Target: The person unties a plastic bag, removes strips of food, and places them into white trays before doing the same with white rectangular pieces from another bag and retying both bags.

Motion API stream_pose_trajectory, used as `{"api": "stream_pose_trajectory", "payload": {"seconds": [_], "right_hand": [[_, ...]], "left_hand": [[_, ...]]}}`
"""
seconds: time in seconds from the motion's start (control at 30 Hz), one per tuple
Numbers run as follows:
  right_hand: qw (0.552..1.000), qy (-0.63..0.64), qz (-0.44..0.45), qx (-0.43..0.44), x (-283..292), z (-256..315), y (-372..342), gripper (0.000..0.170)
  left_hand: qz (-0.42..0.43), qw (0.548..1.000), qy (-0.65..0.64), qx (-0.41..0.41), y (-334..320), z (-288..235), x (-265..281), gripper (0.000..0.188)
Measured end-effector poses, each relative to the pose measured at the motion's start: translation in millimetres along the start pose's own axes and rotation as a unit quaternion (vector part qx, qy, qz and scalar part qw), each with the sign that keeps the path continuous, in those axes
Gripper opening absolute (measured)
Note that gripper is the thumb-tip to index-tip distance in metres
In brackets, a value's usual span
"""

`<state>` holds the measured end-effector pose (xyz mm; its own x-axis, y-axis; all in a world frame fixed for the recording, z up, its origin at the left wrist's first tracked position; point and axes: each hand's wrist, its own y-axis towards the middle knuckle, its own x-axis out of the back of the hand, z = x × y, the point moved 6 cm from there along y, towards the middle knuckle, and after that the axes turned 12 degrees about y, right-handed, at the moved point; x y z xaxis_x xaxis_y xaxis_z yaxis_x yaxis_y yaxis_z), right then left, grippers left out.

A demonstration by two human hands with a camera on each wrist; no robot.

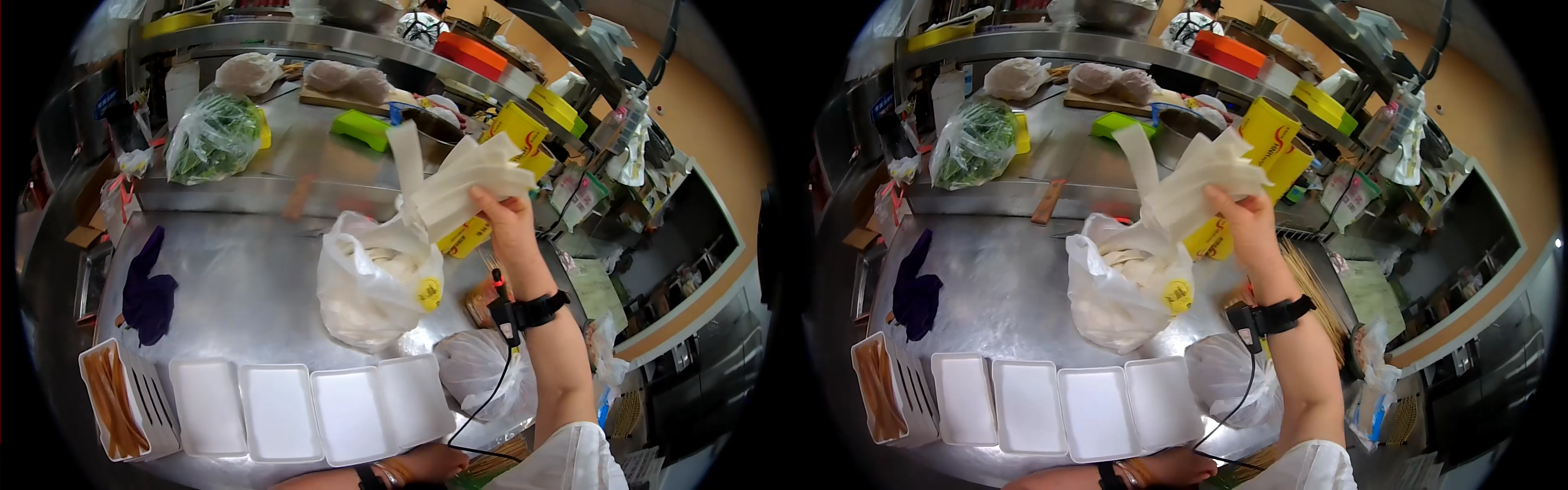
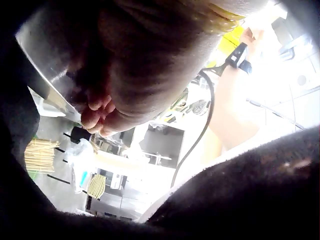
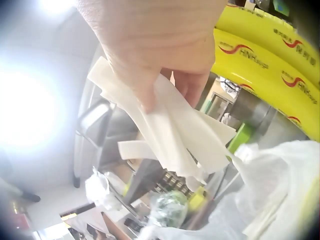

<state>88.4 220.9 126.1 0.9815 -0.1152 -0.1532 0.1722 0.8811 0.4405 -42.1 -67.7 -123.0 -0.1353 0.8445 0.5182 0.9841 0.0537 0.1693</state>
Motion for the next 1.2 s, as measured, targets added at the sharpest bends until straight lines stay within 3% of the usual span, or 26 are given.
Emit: {"api": "stream_pose_trajectory", "payload": {"seconds": [0.1,0.2,0.33,0.4,0.47,0.53,0.67,0.73,0.83,0.97,1.07,1.1,1.2], "right_hand": [[0.999,0.036,0.003,-0.034,-4,43,-20,0.036],[0.996,0.054,0.002,-0.069,-7,64,-55,0.041],[0.984,0.075,0.000,-0.162,-16,51,-120,0.043],[0.975,0.064,0.036,-0.210,-22,45,-149,0.045],[0.961,0.065,0.075,-0.257,-37,37,-178,0.049],[0.940,0.070,0.120,-0.310,-64,26,-206,0.051],[0.906,0.080,0.254,-0.330,-139,-10,-250,0.051],[0.904,0.067,0.265,-0.328,-163,-25,-263,0.047],[0.922,0.045,0.233,-0.305,-171,-57,-276,0.046],[0.941,0.089,0.109,-0.309,-164,-74,-307,0.050],[0.983,-0.026,0.057,-0.174,-152,-71,-333,0.046],[0.964,-0.081,0.105,-0.229,-149,-76,-342,0.040],[0.962,-0.013,0.117,-0.248,-146,-79,-358,0.031]], "left_hand": [[0.074,0.995,-0.023,0.063,-2,-2,2,0.021],[0.072,0.996,0.043,-0.011,1,-16,14,0.022],[-0.120,0.990,0.062,-0.036,-26,-67,62,0.020],[-0.237,0.971,-0.001,0.030,-75,-102,115,0.019],[-0.436,0.886,-0.016,0.155,-136,-90,143,0.034],[-0.538,0.833,-0.069,0.109,-169,-88,166,0.060],[-0.421,0.823,-0.375,0.067,-177,-70,136,0.085],[-0.373,0.753,-0.538,0.063,-179,-72,110,0.073],[-0.466,0.749,-0.450,0.141,-202,-44,97,0.062],[-0.512,0.734,-0.413,0.170,-216,-36,80,0.050],[-0.551,0.704,-0.407,0.187,-223,-41,67,0.050],[-0.558,0.699,-0.409,0.179,-225,-41,65,0.049],[-0.577,0.688,-0.409,0.162,-227,-42,59,0.048]]}}
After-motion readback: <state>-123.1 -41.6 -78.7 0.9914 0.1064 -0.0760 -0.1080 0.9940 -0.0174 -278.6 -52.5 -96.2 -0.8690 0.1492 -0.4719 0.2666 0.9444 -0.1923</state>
